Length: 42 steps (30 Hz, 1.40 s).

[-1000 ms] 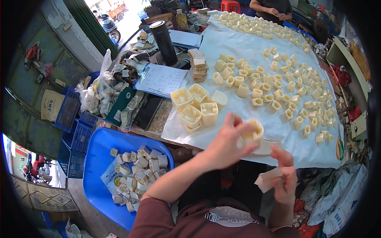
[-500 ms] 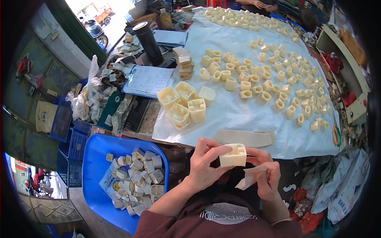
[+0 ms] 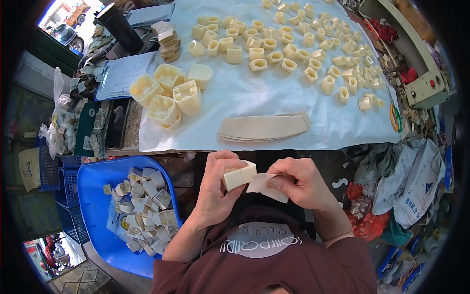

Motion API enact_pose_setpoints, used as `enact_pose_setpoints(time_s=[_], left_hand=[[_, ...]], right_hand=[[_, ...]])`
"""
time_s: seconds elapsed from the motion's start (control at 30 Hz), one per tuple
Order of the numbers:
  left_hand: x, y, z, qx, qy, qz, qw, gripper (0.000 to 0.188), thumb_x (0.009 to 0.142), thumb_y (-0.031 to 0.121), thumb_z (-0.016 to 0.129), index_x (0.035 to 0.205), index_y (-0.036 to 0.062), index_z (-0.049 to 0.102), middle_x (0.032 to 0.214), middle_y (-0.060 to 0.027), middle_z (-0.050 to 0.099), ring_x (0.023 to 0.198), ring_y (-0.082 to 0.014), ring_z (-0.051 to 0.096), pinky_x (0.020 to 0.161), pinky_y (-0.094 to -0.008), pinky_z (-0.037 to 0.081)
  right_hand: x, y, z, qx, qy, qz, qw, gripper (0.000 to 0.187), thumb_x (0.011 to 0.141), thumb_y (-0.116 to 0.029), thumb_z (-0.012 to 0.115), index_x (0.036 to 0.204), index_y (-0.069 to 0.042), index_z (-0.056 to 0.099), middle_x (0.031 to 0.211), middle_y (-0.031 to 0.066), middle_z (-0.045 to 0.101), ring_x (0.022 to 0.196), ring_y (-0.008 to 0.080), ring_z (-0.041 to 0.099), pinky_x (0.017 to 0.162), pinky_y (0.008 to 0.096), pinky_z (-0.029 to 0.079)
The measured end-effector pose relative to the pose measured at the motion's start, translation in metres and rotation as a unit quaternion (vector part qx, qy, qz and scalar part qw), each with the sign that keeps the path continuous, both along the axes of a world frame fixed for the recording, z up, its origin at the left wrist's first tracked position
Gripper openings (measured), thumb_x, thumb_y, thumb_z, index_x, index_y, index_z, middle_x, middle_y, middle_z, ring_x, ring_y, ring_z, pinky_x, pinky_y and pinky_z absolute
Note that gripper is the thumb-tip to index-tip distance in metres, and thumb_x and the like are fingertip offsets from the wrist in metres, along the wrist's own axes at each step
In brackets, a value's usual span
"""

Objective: The person repeatedly picks a small plastic mold and a flat plastic sheet, inserts the sheet into the mold, presses the edges to form a shape, and places the assembled unit on the table. This cycle continues throughout the clip.

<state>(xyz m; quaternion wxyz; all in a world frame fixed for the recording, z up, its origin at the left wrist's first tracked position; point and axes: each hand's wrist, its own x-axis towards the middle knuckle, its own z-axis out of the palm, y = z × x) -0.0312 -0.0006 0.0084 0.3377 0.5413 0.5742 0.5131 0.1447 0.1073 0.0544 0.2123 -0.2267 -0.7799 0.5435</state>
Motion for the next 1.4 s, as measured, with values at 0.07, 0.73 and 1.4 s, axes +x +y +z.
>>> enact_pose_setpoints(time_s=[0.07, 0.73, 1.4], left_hand=[[0.003, -0.003, -0.003, -0.009, -0.051, -0.003, 0.999, 0.052, 0.063, -0.019, 0.059, 0.107, 0.0087, 0.052, 0.118, -0.0115, 0.041, 0.105, -0.0232, 0.048, 0.077, -0.0289, 0.046], [0.012, -0.003, -0.001, 0.015, -0.072, -0.018, 0.997, 0.049, 0.062, -0.016, 0.057, 0.106, 0.0068, 0.053, 0.113, -0.0127, 0.046, 0.097, -0.02, 0.051, 0.075, -0.0285, 0.045], [0.017, -0.005, 0.004, -0.022, -0.214, 0.069, 0.974, 0.024, 0.072, 0.003, 0.069, 0.094, 0.0056, 0.062, 0.12, -0.017, 0.048, 0.114, -0.0239, 0.046, 0.083, -0.0315, 0.046]], right_hand=[[-0.004, -0.002, 0.002, -0.027, -0.014, 0.005, 1.0, 0.011, 0.079, -0.008, 0.066, 0.086, -0.001, 0.061, 0.068, 0.0088, 0.062, 0.059, 0.0151, 0.06, 0.053, 0.0265, 0.045], [-0.006, -0.005, -0.02, -0.13, 0.015, -0.007, 0.991, 0.018, 0.078, -0.013, 0.07, 0.078, -0.004, 0.055, 0.059, 0.0014, 0.057, 0.052, 0.0045, 0.048, 0.046, 0.0211, 0.036], [-0.012, 0.0, -0.037, 0.199, 0.144, -0.118, 0.962, 0.043, 0.068, -0.025, 0.078, 0.095, -0.004, 0.051, 0.079, 0.0104, 0.054, 0.066, 0.0229, 0.051, 0.06, 0.0365, 0.042]])
